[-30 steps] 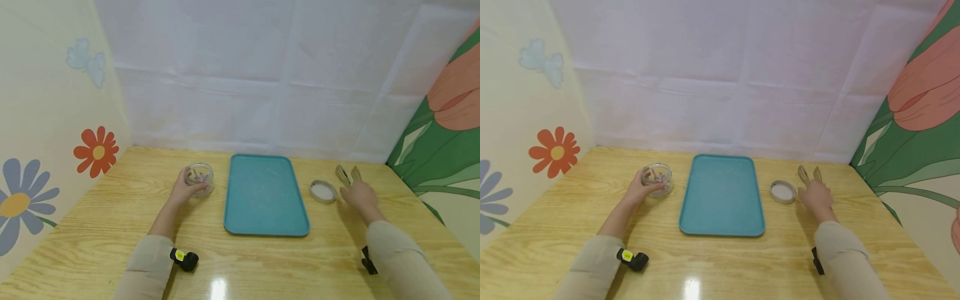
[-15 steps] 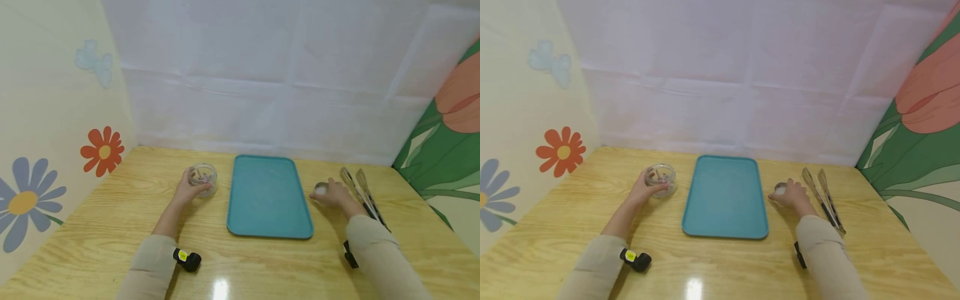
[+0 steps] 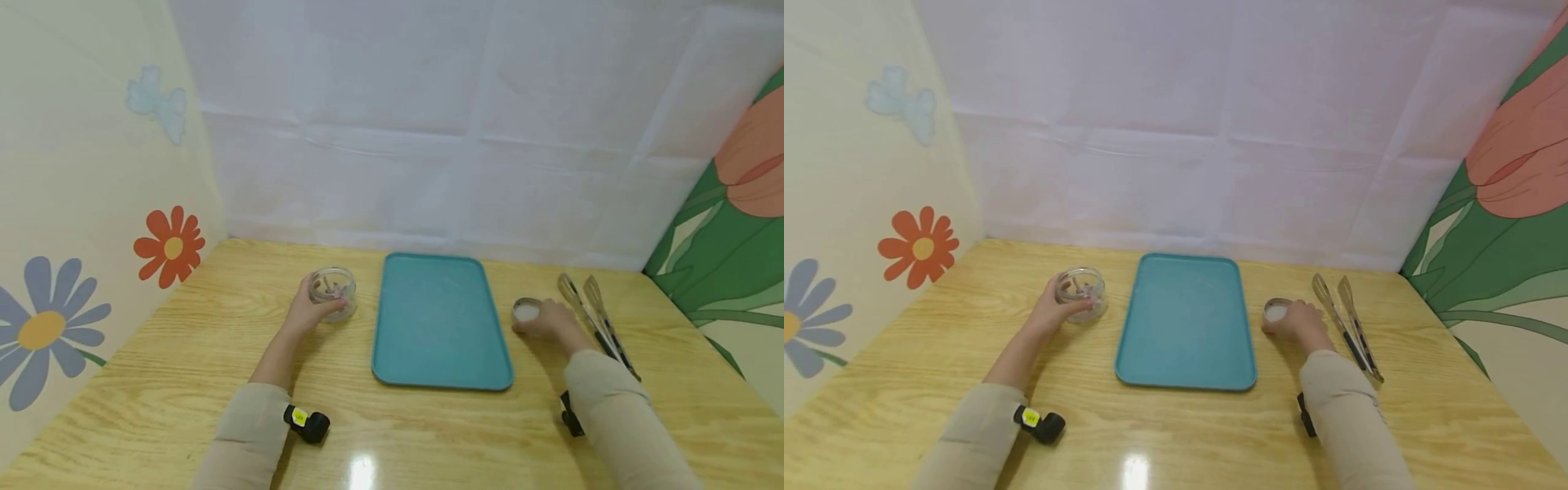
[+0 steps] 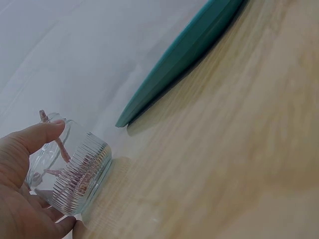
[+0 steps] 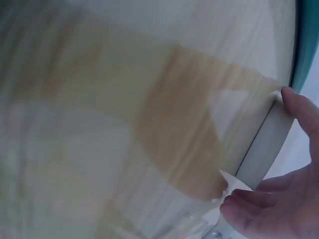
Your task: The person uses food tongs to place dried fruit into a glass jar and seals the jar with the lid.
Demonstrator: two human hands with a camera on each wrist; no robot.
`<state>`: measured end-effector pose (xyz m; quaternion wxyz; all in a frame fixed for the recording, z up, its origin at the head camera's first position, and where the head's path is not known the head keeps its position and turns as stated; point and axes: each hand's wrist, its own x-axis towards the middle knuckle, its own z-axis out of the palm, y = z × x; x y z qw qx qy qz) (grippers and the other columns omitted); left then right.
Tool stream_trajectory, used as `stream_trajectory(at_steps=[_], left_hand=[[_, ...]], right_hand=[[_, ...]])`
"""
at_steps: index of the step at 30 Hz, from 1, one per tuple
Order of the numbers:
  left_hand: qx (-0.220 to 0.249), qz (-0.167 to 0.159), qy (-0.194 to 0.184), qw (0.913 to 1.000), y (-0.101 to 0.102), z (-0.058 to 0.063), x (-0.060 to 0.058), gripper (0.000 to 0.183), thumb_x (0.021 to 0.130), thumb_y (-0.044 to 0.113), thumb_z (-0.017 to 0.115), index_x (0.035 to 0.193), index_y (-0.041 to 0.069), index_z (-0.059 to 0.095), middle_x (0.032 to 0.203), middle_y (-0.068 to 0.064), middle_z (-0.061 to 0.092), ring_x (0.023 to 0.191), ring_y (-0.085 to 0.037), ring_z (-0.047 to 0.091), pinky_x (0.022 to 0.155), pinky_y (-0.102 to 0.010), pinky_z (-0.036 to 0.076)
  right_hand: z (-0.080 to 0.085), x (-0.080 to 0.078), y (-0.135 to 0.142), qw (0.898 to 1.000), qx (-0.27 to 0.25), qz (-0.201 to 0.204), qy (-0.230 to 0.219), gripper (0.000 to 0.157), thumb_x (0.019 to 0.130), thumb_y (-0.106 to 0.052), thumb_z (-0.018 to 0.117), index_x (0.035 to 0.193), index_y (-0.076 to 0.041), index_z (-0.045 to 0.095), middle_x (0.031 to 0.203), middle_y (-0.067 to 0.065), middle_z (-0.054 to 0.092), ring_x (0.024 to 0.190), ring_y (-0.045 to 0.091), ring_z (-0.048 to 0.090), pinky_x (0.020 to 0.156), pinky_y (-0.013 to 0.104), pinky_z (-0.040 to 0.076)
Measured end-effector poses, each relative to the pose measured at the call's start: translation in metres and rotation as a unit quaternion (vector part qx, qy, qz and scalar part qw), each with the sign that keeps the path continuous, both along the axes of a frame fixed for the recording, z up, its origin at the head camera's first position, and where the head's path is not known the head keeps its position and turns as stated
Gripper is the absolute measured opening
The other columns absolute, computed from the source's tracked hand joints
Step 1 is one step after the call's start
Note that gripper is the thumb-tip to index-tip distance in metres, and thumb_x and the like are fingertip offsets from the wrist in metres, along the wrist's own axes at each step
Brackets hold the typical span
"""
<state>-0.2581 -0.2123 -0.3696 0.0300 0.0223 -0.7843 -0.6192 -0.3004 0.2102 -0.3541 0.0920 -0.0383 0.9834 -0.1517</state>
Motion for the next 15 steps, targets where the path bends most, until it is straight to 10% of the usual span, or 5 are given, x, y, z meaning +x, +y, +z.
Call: stream_trajectory(at_steps=[15], left_hand=[[0.009,-0.001,-0.004,1.0000,0.0017,0.0008,0.0017,0.093,0.074,0.024,0.069,0.139,0.013,0.003,0.140,-0.015,0.010,0.124,-0.035,0.015,0.095,-0.044,0.024]], right_hand=[[0.0001,0.0055,0.0074,0.996,-0.084,-0.022,0.004,0.094,0.070,-0.037,0.068,0.119,0.026,0.017,0.109,0.042,0.032,0.098,0.050,0.037,0.080,0.052,0.034]])
